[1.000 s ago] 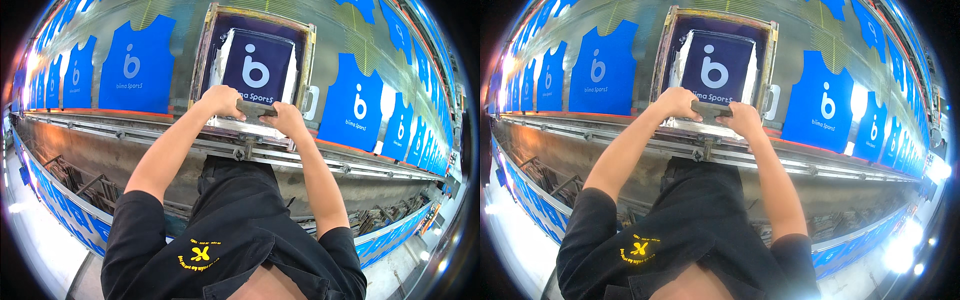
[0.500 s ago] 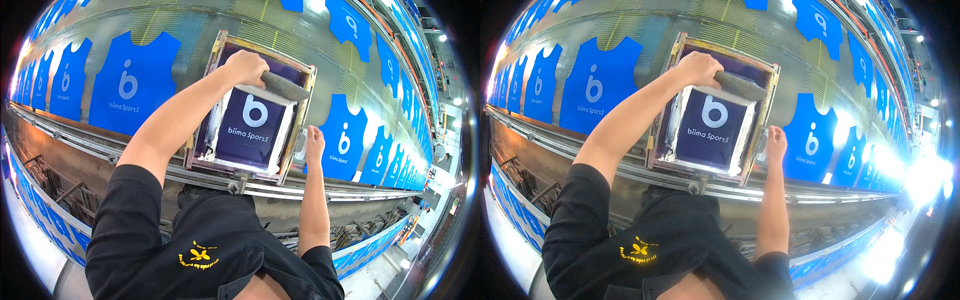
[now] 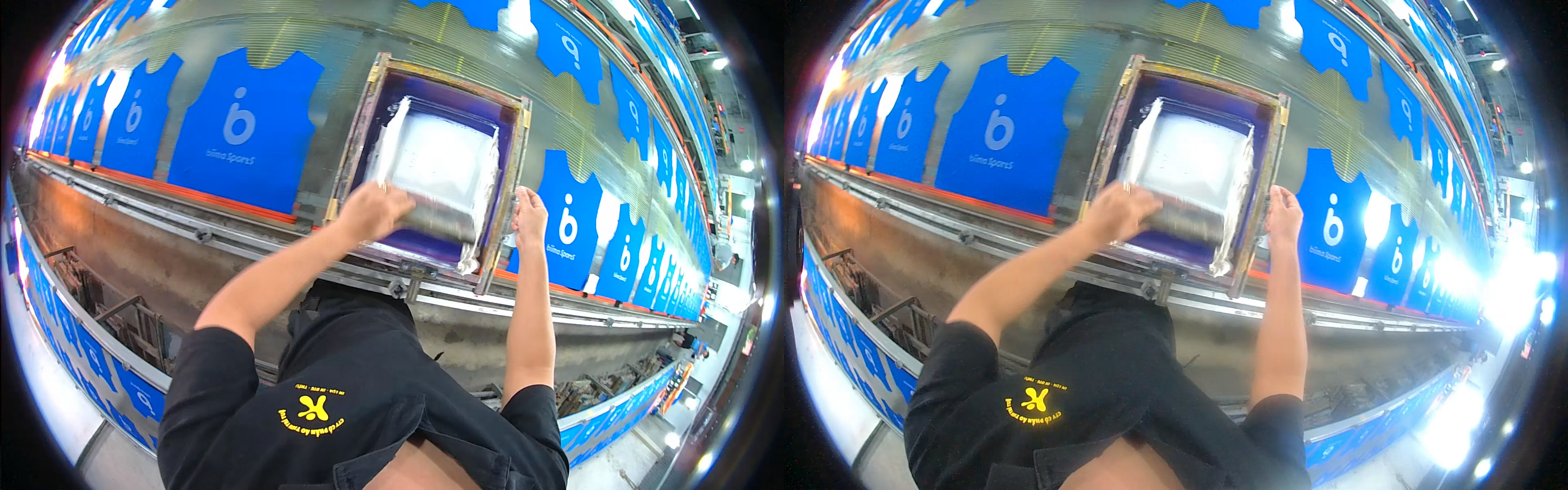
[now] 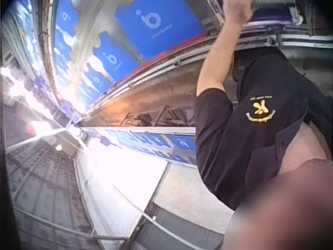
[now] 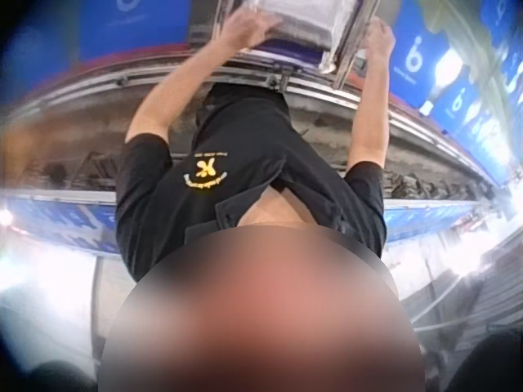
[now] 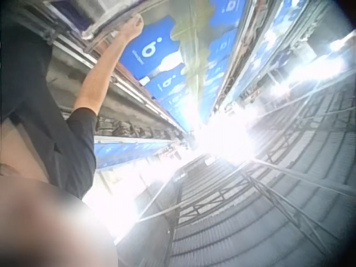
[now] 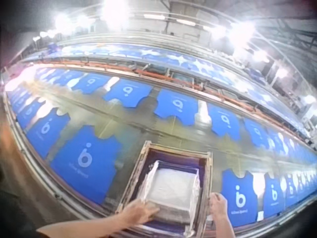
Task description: The person performs screen printing on a blue sports jersey. They position a screen frame over the garment, apply white ink with a squeegee, and pull the squeegee across the screen to transfer the design. The process is repeated multiple times on the same jersey.
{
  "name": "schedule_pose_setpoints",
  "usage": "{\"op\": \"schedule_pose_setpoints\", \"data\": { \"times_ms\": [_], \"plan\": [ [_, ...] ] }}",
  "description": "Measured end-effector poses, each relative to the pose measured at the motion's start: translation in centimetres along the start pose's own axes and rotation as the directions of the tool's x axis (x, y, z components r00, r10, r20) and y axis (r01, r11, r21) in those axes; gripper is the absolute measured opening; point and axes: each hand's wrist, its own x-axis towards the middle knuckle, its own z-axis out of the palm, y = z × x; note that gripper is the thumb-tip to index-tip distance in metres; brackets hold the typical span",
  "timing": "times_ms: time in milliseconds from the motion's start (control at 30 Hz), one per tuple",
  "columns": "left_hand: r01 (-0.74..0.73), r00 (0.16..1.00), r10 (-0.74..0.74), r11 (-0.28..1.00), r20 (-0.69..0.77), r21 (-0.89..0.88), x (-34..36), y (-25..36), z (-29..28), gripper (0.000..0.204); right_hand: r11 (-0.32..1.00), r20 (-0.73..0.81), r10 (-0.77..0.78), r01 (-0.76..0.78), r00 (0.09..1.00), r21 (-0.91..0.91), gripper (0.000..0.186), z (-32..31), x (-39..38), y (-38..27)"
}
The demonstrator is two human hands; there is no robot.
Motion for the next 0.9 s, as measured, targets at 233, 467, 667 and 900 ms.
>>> {"op": "schedule_pose_setpoints", "data": {
  "times_ms": [233,467,667,900],
  "plan": [
    [0.011,0.999,-0.010,1.000,-0.040,0.010,-8.8,4.9,-1.9,0.056,0.942,-0.228,-0.325,0.294,0.918,-0.161,0.042,1.0,-2.0,-1.6],
    [0.070,0.998,-0.071,0.990,-0.001,0.122,-14.8,-6.0,-10.4,0.052,0.942,-0.161,-0.336,0.328,0.928,-0.072,0.036,16.4,-6.3,0.2],
    [0.101,0.987,-0.123,0.975,0.103,0.196,-22.6,-20.1,-17.9,0.045,0.953,-0.150,-0.301,0.294,0.942,-0.068,0.031,34.7,-13.3,2.1],
    [0.103,0.973,-0.132,0.982,0.187,0.156,-27.1,-26.8,-24.0,0.043,0.962,-0.160,-0.268,0.254,0.950,-0.100,0.026,45.4,-18.1,-0.4]
  ]
}}
